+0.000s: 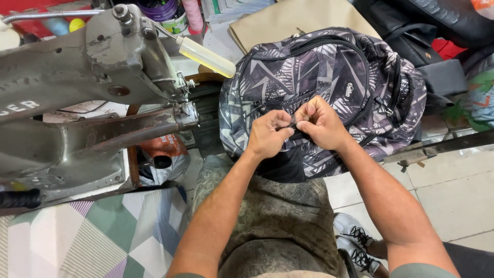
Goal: The person uses a seam ripper to open a seam on a patterned backpack, selects a replacement part from a container, and attaches it to the zipper track. The person handles the backpack and small metal components at a workbench.
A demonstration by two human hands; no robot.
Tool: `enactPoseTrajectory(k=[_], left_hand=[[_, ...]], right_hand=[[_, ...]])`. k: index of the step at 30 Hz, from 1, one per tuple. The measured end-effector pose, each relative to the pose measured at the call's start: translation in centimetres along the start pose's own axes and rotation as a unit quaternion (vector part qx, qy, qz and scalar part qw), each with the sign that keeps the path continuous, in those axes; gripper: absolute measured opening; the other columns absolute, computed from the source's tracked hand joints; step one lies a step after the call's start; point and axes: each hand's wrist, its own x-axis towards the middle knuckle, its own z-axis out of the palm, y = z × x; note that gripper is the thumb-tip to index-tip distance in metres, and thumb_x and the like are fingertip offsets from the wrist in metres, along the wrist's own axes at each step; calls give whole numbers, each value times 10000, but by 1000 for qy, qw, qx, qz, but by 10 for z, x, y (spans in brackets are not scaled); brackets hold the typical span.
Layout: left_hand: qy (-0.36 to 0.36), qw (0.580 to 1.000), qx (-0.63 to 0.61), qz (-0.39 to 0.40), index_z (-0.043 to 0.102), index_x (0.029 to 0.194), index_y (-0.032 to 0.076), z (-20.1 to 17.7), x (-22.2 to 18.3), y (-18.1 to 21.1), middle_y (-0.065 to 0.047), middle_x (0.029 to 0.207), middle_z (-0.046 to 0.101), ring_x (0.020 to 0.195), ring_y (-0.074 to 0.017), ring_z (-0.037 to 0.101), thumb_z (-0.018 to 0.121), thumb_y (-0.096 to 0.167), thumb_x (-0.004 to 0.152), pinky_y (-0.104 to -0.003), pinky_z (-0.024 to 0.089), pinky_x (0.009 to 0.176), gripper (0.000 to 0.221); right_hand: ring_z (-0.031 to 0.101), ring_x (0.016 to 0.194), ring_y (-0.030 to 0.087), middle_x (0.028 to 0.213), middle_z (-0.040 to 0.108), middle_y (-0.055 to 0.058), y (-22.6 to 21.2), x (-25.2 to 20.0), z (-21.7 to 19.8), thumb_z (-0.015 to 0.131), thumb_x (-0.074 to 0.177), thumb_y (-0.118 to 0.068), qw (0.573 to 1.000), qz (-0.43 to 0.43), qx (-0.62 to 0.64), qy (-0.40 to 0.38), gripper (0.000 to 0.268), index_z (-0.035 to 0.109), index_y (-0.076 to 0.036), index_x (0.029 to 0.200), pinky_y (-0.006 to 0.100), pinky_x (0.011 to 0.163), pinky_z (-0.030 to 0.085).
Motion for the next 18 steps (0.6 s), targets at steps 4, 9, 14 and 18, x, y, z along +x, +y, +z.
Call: enactPoseTrajectory(k=[4,9,14,18], left_hand=[[-31,999,-36,-25,729,1088,109,-2,7,-14,-148,962,781,982,-225,751,761,25,789,-354,590,898,312],[-24,999,-36,-20,715,1043,102,-3,8,-15,-98,879,784,868,-165,742,728,40,800,-330,602,837,251],[-11,998,60,12,690,1034,99,-4,-3,13,-89,856,790,881,-215,763,729,58,810,-360,607,808,231],[-2,998,68,-14,664,1045,106,-5,-11,32,-56,808,783,823,-214,753,713,64,807,-335,586,756,246]], right_hand=[[568,667,109,875,681,118,3,-2,1,668,877,157,1000,-18,-10,-2,418,367,-117,972,223,573,429],[624,588,136,897,730,132,-11,-6,12,747,897,74,984,-76,-152,46,382,403,-91,919,239,516,457],[670,589,304,705,694,61,-59,1,29,752,818,-73,896,18,-445,0,294,531,-109,1009,412,508,485],[674,697,350,694,613,84,-58,-8,34,657,849,-220,769,-77,-634,-25,145,560,-124,897,464,571,517]])
